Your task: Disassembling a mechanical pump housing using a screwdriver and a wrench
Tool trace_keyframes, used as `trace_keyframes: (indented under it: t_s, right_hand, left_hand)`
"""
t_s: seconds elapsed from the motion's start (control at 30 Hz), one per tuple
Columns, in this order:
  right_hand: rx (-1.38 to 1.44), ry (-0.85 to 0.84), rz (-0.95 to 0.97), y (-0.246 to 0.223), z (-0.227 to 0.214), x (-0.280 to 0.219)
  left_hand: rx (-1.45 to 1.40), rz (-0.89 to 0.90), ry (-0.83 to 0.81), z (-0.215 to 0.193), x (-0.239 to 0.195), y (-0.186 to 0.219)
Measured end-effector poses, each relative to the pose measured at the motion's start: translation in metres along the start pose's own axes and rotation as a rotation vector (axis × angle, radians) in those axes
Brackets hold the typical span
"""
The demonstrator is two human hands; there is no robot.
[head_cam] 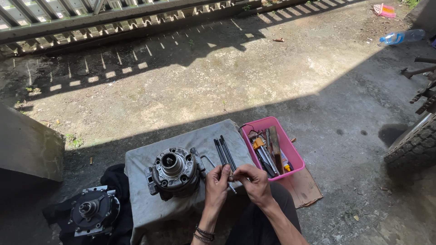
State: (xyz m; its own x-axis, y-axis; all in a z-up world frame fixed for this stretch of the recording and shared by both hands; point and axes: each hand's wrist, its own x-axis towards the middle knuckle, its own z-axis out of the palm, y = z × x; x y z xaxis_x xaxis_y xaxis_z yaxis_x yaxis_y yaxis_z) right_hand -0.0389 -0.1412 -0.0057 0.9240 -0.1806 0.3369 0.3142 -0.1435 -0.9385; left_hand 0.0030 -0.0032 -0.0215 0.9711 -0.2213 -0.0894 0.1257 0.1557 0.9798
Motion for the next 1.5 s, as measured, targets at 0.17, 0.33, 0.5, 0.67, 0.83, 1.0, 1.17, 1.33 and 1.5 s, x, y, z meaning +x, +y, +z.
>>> trace_keyframes:
  t_s: [0.17, 0.33, 0.5, 0.67, 0.83, 1.0, 1.17, 1.33, 1.5]
  right_hand:
    - [0.080, 0.153, -0.076, 0.018, -0.010, -0.008]
    - [0.005, 0.245, 0.231, 0.041, -0.016, 0.013]
    - [-0.360, 0.143, 0.301, 0.045, -0.007, 0.025]
    - [-0.478, 0.197, 0.149, 0.046, 0.007, 0.019]
    - [-0.576, 0.202, 0.034, 0.050, 0.015, 0.015]
    - [-0.577, 0.233, 0.020, 0.058, 0.017, 0.008]
    - [-0.580, 0.246, 0.032, 0.059, 0.021, 0.007]
    - [-0.594, 0.240, 0.014, 0.056, 0.025, 0.006]
    - [-0.444, 0.240, -0.059, 0.063, 0.021, -0.001]
  left_hand:
    - [-0.088, -0.115, 0.044, -0.009, 0.006, -0.012]
    - [-0.151, -0.132, -0.047, -0.008, -0.002, -0.006]
    - [0.201, 0.009, -0.027, -0.012, -0.019, 0.017]
    - [0.159, -0.031, -0.051, -0.023, -0.034, 0.028]
    - [0.201, -0.063, -0.052, -0.038, -0.051, 0.028]
    - [0.212, -0.217, -0.103, -0.072, -0.077, 0.022]
    - [0.283, -0.222, -0.052, -0.114, -0.099, 0.015]
    - [0.272, -0.189, -0.052, -0.105, -0.096, 0.021]
    - [0.357, -0.174, -0.133, -0.082, -0.084, 0.039]
